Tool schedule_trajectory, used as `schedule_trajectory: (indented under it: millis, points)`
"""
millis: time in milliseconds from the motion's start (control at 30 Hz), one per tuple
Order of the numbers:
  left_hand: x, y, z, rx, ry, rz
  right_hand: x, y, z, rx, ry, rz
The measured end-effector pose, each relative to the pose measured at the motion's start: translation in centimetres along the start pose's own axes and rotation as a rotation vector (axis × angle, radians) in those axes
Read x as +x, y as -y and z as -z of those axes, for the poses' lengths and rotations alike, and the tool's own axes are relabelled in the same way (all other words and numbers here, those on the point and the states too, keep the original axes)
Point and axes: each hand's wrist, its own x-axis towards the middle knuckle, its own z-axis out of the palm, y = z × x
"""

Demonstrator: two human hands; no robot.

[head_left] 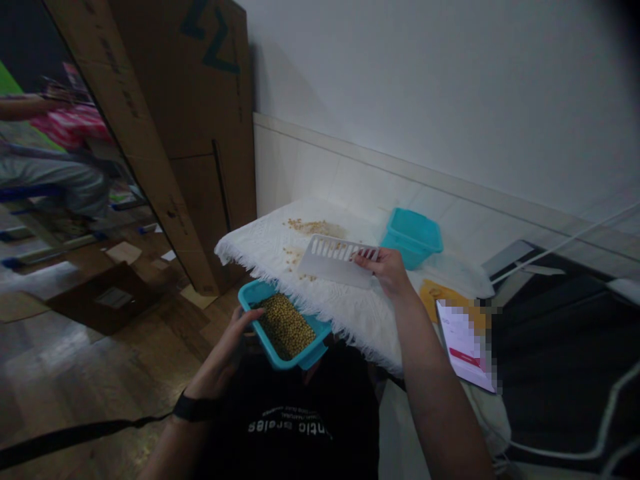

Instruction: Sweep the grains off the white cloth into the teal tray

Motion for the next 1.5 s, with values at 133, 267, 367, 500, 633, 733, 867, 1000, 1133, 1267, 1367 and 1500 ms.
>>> schedule_trajectory:
  millis: [133,267,367,500,633,733,867,1000,1133,1267,1367,1500]
  points:
    - [-0.16,-0.15,-0.15,0.053,-0.027,-0.004,-0.02,0.11,0.04,0.021,0.014,-0.009]
    - [-0.3,-0.2,-0.29,0.041,-0.032,-0.007,-0.09,0.2,0.04,0.04,0.02,-0.021]
    - [-0.17,-0.1,-0.24,0.042,-0.037,-0.004,-0.08,0.12,0.12,0.039,0.025,-0.011]
    - [0.12,0.03,-0.11,0.045,-0.053,0.007,0.03,-0.11,0.29,0.024,0.021,-0.011]
    - [0.03,0.0,-0.09,0.053,-0.049,-0.004,0.06,-0.15,0.39,0.016,0.024,-0.03]
    - [-0.1,-0.06,-0.08,0.049,-0.037,-0.004,0.05,-0.04,0.47,0.021,0.028,-0.031]
    - [0.0,-0.06,-0.06,0.042,-0.032,-0.002,0.12,0.08,0.62,0.01,-0.008,-0.019]
    - [0.12,-0.03,-0.09,0.041,-0.039,0.001,0.13,0.1,0.58,-0.021,0.021,-0.004]
    - [0.03,-0.09,-0.16,0.031,-0.024,0.003,0.07,0.04,0.52,0.001,0.027,-0.012]
    - [0.01,-0.09,-0.12,0.033,-0.037,0.0,0.1,-0.06,0.61,0.016,0.031,-0.023]
    - [0.03,-0.01,-0.04,0.04,-0.037,0.001,0.1,-0.03,0.71,0.017,0.043,-0.021]
    - [-0.07,0.03,-0.07,0.015,-0.018,0.005,0.02,0.19,0.87,0.027,0.038,-0.029]
